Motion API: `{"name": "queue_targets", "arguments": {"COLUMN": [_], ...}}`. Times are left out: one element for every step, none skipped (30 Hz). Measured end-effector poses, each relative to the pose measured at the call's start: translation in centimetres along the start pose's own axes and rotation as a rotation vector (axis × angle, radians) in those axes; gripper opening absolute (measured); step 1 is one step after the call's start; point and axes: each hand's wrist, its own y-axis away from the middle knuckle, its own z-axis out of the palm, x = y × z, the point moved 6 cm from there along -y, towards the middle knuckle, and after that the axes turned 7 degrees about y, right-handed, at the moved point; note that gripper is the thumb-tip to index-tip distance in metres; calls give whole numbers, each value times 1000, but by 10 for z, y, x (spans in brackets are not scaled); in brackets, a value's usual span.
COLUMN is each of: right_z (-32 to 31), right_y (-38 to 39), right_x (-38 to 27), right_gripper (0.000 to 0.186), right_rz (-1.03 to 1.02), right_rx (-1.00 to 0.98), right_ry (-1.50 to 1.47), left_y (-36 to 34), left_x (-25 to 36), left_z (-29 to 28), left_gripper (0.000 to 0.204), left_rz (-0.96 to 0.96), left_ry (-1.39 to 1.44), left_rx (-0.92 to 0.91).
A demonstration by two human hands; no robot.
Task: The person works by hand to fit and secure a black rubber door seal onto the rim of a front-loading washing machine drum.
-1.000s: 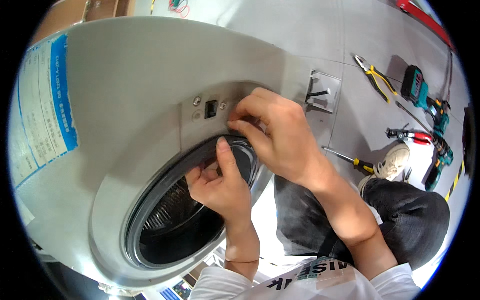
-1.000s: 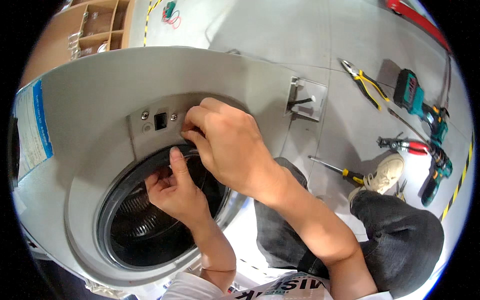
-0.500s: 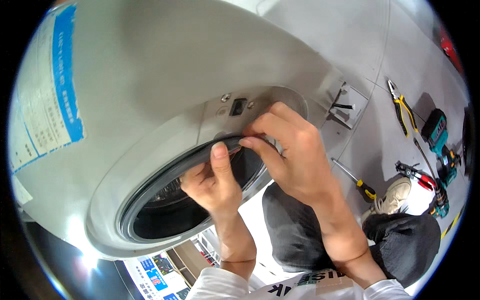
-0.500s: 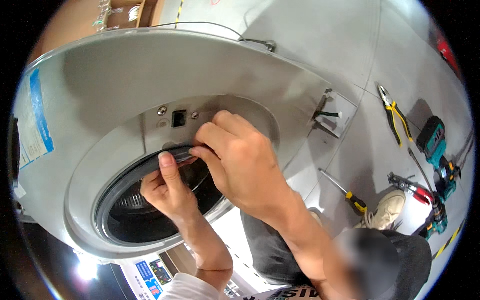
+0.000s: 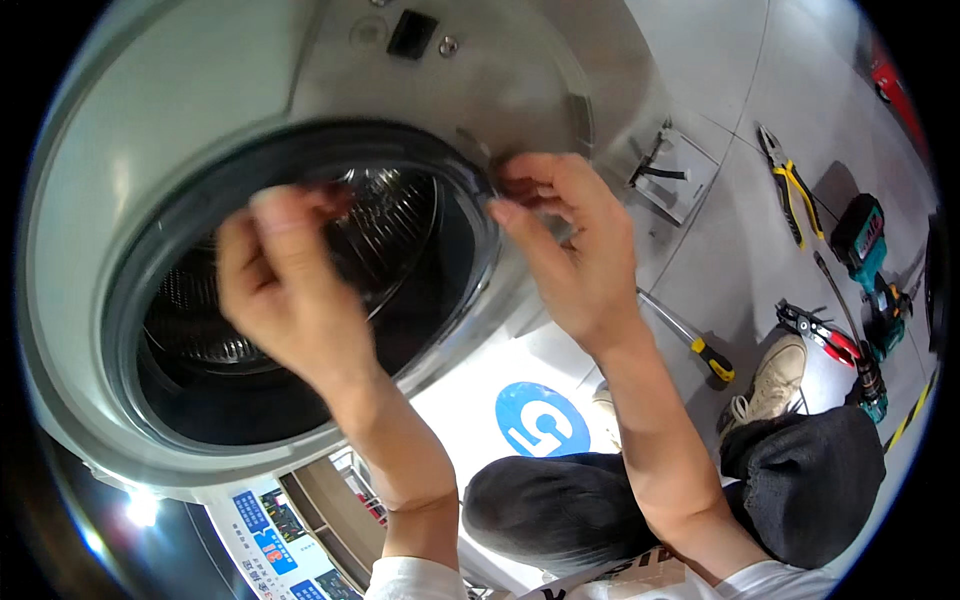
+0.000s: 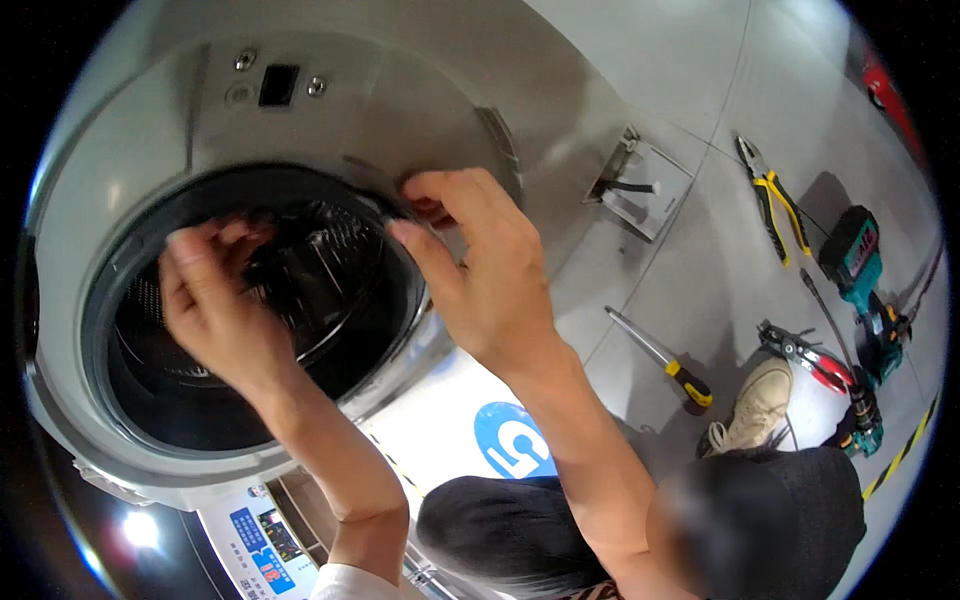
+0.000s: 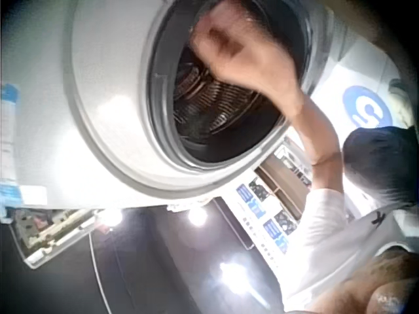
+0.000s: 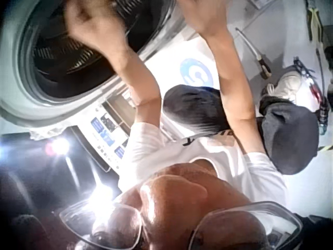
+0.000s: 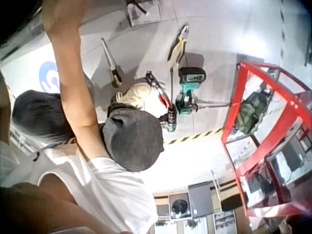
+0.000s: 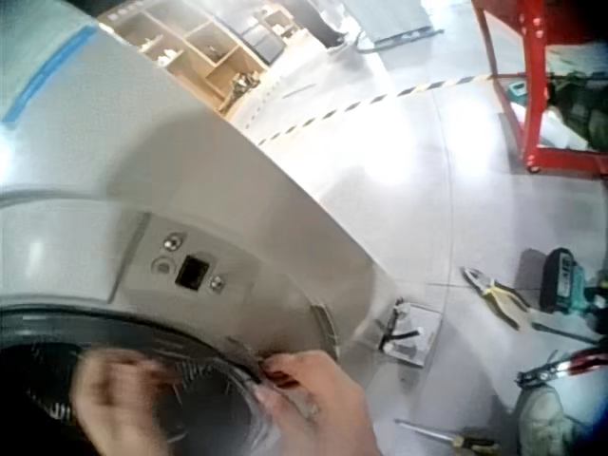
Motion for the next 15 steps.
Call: {"name": "queue_targets", "arguments": {"right_z": [-1,-1,-1,0,1,3,6,7,7,7,6,5,6,6,7], "right_y": [-2,-5,-8,-11,-12,-13,-13,-13,-13,-12,-11,-10,-7,-5,-5], "right_x": [-7,-11,-16,-20,-24,-27,-30,-31,-33,-32,-32,-33,-35,-36,-35], "right_gripper": [20,21,20,20,20,20,19,19,19,19,18,19,19,19,19], "right_rz": [-6,-13,-42,-68,-94,-85,-73,-62,-73,-82,-91,-104,-116,-127,-111], "right_rx": [15,37,41,47,55,63,73,84,86,88,90,110,128,146,148], "right_ry": [-36,-71,-35,1,37,40,44,47,60,75,90,134,179,224,189], "left_y": [10,20,27,30,29,26,24,23,23,23,22,21,21,23,24], "left_x": [-3,-7,-12,-16,-17,-15,-14,-13,-8,-9,-8,-8,-8,-10,-13], "left_z": [8,22,32,40,44,47,50,53,54,54,53,52,51,48,46], "left_gripper": [24,24,26,30,32,32,32,32,33,32,31,29,28,26,25], "left_rz": [-40,-77,-112,-148,-176,-168,-162,-156,-99,-118,-136,-154,-141,-128,-116], "left_ry": [-16,-29,0,26,-52,-79,-105,-132,-154,-189,-223,-256,-215,-174,-133], "left_rx": [-99,-203,-218,-237,-260,-251,-245,-239,-209,-218,-227,-236,-235,-234,-233]}}
